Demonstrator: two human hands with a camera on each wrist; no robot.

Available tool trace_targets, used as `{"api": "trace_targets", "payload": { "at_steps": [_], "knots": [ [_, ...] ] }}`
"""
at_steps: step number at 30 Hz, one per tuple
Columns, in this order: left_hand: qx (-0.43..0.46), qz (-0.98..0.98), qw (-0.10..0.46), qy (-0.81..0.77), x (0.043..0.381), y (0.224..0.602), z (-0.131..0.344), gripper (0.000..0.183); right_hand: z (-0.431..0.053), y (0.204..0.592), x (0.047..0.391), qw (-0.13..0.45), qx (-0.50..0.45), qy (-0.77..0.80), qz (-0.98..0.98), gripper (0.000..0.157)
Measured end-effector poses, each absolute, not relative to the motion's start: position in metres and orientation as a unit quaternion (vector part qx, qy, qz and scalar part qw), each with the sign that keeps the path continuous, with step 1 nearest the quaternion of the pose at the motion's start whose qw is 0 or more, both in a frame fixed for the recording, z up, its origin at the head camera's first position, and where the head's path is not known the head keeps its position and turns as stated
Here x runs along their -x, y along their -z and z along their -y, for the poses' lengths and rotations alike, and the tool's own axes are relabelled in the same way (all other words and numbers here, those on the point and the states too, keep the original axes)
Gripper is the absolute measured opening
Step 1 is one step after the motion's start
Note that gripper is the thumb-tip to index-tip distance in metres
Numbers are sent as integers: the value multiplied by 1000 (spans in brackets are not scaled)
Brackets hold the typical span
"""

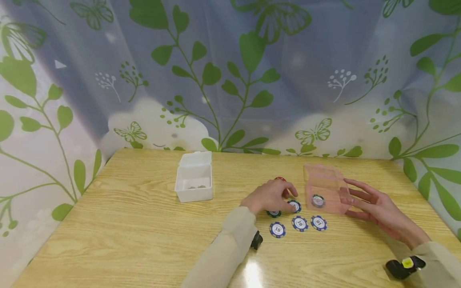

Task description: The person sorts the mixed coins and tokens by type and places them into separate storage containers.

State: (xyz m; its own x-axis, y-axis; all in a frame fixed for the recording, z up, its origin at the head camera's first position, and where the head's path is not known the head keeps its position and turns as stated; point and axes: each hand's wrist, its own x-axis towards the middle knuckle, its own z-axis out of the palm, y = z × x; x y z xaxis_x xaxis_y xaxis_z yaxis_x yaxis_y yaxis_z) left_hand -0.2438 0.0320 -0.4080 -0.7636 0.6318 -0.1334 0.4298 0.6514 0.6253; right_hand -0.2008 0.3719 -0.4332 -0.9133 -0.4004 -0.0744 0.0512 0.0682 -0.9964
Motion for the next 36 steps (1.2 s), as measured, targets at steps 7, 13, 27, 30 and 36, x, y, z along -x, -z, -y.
{"api": "trace_targets", "payload": {
  "at_steps": [7,13,27,30,36],
  "knots": [
    [-292,-905,165,-260,244,408,-36,36,-372,432,202,169,122,668,-714,60],
    [-288,-909,166,-251,246,409,-39,30,-372,432,202,170,127,671,-711,59],
    [-268,-911,191,-250,244,405,-41,28,-372,432,202,170,118,661,-721,60],
    [-262,-913,190,-248,243,405,-41,29,-372,433,201,171,116,660,-722,60],
    [-256,-913,189,-254,239,402,-40,32,-371,433,201,172,115,663,-720,60]
  ]
}}
